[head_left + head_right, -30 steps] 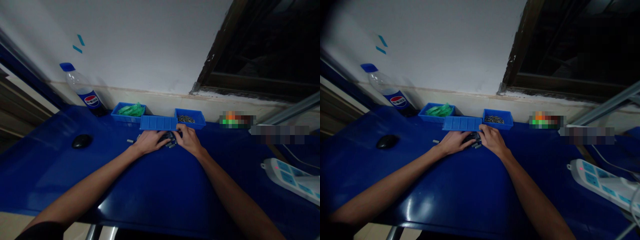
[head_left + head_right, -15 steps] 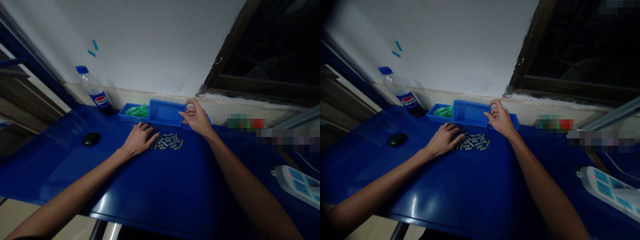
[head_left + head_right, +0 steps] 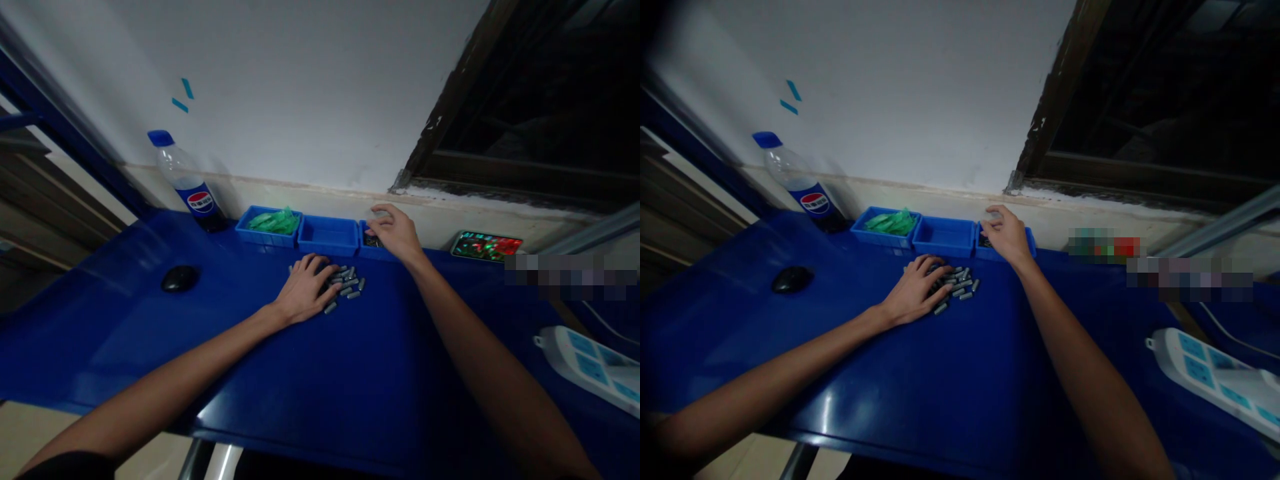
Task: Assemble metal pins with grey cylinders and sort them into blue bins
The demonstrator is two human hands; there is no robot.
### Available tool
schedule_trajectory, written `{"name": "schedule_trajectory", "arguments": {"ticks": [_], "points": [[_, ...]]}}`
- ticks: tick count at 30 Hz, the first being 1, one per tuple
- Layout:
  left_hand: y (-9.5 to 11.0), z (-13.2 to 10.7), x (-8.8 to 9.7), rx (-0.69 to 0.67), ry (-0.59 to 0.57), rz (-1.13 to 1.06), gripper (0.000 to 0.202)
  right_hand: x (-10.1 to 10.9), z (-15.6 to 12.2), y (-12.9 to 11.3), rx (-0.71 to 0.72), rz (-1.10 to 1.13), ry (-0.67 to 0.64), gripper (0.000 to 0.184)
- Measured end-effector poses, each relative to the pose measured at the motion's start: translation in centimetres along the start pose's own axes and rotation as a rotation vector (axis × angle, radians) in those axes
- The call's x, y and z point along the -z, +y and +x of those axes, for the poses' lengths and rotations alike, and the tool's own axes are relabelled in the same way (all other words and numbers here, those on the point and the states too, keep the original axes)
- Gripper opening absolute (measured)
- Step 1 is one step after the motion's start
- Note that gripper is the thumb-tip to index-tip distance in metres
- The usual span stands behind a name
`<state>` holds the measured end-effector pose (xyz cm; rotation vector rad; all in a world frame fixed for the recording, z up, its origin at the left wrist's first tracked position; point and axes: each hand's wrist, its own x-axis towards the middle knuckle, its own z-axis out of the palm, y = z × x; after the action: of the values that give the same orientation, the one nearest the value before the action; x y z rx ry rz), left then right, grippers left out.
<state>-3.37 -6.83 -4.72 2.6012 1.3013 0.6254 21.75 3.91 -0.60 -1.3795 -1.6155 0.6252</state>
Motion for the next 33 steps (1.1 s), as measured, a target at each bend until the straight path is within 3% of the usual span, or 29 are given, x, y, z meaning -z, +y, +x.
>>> {"name": "schedule_trajectory", "arguments": {"ticks": [3, 5, 8, 11, 16, 21, 24, 28, 31, 33], "points": [[0.4, 0.8, -0.7, -0.042, 0.004, -0.019, 0.047, 2.0, -2.0, 0.7, 0.170, -0.259, -0.019, 0.025], [0.7, 1.3, -0.8, -0.050, 0.025, -0.037, 0.045, 3.0, -3.5, 1.6, 0.261, -0.447, -0.046, 0.032], [0.9, 1.9, -0.6, -0.040, 0.057, -0.050, 0.043, 3.6, -5.3, 3.5, 0.246, -0.614, 0.026, 0.044], [0.9, 2.1, -0.1, -0.010, 0.075, -0.041, 0.043, 3.7, -6.3, 4.9, 0.180, -0.637, 0.050, 0.048], [0.8, 2.1, 0.8, -0.043, 0.070, -0.087, 0.041, 4.3, -7.1, 4.2, 0.184, -0.495, 0.072, 0.047], [1.0, 3.0, 0.6, -0.016, 0.070, -0.396, 0.045, 4.6, -8.8, 0.0, 0.248, -0.320, 0.148, 0.043], [1.2, 3.9, 0.3, 0.062, 0.065, -0.693, 0.069, 3.6, -9.5, -3.1, 0.261, -0.231, 0.165, 0.041], [0.9, 4.6, 0.9, 0.065, 0.125, -0.892, 0.090, 1.7, -9.6, -5.9, 0.260, -0.109, 0.092, 0.033], [-0.2, 4.6, 2.0, 0.118, 0.232, -0.990, 0.090, 0.3, -9.4, -6.3, 0.253, 0.076, -0.025, 0.020], [-1.2, 4.3, 2.7, 0.133, 0.303, -1.101, 0.087, -0.8, -9.6, -5.6, 0.231, 0.253, -0.063, 0.024]]}}
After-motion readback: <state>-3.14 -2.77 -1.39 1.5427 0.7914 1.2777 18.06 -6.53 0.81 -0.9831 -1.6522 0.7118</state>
